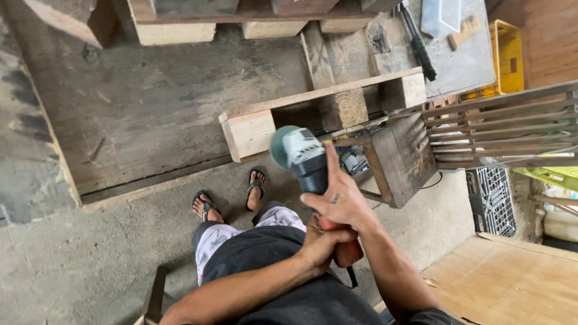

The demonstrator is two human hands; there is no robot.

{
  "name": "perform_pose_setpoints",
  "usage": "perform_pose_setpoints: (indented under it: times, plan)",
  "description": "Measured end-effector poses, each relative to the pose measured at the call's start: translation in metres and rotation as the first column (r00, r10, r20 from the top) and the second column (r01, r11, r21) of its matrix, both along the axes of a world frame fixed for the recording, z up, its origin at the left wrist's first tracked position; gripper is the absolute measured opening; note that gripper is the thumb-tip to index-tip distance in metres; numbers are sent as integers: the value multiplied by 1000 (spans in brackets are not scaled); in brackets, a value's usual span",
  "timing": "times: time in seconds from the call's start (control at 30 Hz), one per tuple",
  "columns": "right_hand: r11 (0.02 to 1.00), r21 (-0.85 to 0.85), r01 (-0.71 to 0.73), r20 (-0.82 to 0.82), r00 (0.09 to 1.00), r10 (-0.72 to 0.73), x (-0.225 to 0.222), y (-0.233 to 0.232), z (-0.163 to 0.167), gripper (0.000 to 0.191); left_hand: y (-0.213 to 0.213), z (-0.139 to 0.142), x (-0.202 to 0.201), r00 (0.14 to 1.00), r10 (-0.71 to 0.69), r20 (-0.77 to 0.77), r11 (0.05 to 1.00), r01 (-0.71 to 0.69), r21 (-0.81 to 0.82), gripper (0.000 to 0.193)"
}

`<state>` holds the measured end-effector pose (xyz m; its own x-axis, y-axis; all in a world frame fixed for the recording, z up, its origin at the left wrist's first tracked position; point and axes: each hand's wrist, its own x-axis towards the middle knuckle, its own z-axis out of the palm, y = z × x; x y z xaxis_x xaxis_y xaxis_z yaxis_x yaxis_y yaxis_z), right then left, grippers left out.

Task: The person uses an angle grinder with a sanding disc to smooth the surfaces of several small wooden blocks on a workbench. The person repositions the blocks and continues sanding different faces until the clip ends.

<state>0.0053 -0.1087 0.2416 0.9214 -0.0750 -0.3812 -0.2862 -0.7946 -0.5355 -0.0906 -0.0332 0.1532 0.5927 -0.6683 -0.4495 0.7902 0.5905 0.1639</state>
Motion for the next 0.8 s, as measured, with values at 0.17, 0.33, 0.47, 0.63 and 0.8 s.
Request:
perform_pose_setpoints:
  times: [0.17, 0.33, 0.47, 0.63, 0.8]
  plan:
    - [979, -112, 168, 85, 984, -159, -6, -56, 5, 124, -53, -2, 12, 976, -218, 25, 976, 218, 11, 39]
    - [907, -208, 367, 71, 930, -361, -15, -115, 1, 125, -100, -1, 25, 940, -311, 139, 948, 318, -30, 44]
    - [898, -239, 369, 61, 929, -365, -2, -138, -5, 124, -121, -7, 42, 918, -390, 68, 919, 393, -33, 45]
    - [944, -226, 240, 117, 969, -219, 31, -142, -8, 124, -133, -18, 66, 952, -298, 69, 949, 303, -82, 46]
    - [951, -253, 176, 109, 982, -153, 68, -153, -14, 124, -152, -39, 93, 966, -244, 84, 959, 253, -124, 48]
